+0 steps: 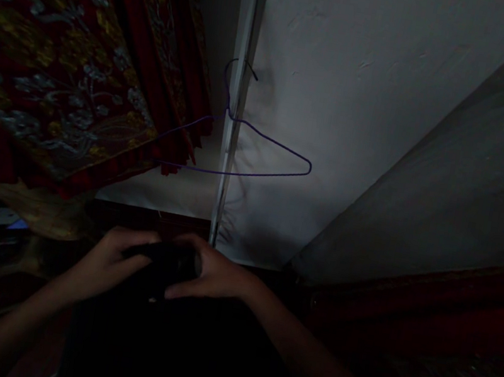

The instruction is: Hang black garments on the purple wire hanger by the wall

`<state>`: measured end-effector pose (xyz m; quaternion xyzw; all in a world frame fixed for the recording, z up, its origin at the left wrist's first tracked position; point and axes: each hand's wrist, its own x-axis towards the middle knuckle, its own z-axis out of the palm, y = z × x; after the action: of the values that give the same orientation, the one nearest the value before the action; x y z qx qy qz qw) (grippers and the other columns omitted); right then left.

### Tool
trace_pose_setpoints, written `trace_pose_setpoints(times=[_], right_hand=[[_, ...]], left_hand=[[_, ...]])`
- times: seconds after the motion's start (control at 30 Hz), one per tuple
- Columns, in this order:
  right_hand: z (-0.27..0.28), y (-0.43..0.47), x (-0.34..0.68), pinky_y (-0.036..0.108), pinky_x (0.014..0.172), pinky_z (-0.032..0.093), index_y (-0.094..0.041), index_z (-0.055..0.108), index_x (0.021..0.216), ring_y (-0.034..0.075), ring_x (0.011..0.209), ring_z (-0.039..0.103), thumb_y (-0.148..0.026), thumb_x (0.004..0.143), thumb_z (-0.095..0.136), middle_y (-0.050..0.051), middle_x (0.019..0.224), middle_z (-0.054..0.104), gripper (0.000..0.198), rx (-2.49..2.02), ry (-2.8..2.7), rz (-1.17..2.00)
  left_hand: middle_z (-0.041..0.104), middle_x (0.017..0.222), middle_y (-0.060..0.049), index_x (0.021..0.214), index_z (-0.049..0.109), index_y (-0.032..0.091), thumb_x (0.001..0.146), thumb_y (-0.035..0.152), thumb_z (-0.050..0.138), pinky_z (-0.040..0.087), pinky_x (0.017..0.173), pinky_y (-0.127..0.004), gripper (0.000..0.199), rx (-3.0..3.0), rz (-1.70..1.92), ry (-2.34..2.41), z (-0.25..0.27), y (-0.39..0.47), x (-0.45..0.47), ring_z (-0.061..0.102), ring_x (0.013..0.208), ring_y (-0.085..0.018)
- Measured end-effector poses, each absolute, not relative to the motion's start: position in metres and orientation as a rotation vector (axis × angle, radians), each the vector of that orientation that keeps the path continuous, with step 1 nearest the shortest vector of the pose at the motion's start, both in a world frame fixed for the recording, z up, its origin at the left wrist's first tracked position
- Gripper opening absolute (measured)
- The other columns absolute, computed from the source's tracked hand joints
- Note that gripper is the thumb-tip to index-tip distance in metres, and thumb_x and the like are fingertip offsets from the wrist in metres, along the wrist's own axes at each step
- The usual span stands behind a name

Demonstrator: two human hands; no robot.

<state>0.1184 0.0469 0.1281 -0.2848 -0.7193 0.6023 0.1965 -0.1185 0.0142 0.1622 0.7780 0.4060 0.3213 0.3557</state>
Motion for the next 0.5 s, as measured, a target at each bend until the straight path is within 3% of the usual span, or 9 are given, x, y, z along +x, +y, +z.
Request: trace_pose_setpoints(times=[0.07,0.2,0.33,0.43,0.5], right_hand=[[0.124,0.031,0.109,0.037,0.100,0.049,-0.024,0.055,0.131,0.023,0.115,0.062,-0.032,0.067,0.089,0.005,0.124,0.065,0.073,-0.744,-1.996,1.835],[0.109,0.012,0.098,0.027,0.075,0.050,-0.018,0.069,0.097,0.015,0.080,0.062,-0.019,0.082,0.065,0.000,0.088,0.068,0.016,-1.007,-1.730,1.863],[0.108,0.028,0.117,0.020,0.052,0.037,-0.017,0.066,0.075,0.008,0.055,0.048,-0.009,0.066,0.058,-0.005,0.065,0.057,0.015,-1.311,-1.439,1.970],[0.131,0.059,0.152,0.020,0.051,0.041,-0.017,0.068,0.074,0.009,0.053,0.053,-0.012,0.058,0.059,-0.003,0.065,0.062,0.019,-1.339,-1.408,2.124],[0.156,0.083,0.174,0.022,0.053,0.046,-0.016,0.072,0.077,0.012,0.056,0.058,-0.014,0.058,0.064,0.000,0.071,0.068,0.021,-1.276,-1.547,2.213]], left_hand=[[0.061,0.064,0.002,0.074,0.064,0.016,0.092,0.026,0.054,0.040,0.057,-0.019,0.023,2.081,0.830,1.116,0.162,0.015,-0.114,0.057,0.060,-0.012],[0.066,0.067,0.001,0.077,0.068,0.017,0.093,0.029,0.053,0.042,0.061,-0.022,0.025,2.178,0.749,1.239,0.155,0.022,-0.118,0.063,0.063,-0.014],[0.075,0.080,-0.003,0.090,0.074,0.020,0.093,0.048,0.060,0.045,0.066,-0.027,0.031,2.239,0.369,1.406,0.141,0.033,-0.143,0.071,0.074,-0.021],[0.079,0.098,-0.011,0.104,0.077,0.021,0.088,0.058,0.065,0.049,0.076,-0.034,0.042,2.290,0.153,1.548,0.123,0.040,-0.169,0.073,0.090,-0.031],[0.079,0.101,-0.012,0.104,0.078,0.021,0.090,0.056,0.062,0.051,0.081,-0.036,0.041,2.241,0.163,1.539,0.114,0.043,-0.184,0.073,0.093,-0.031]])
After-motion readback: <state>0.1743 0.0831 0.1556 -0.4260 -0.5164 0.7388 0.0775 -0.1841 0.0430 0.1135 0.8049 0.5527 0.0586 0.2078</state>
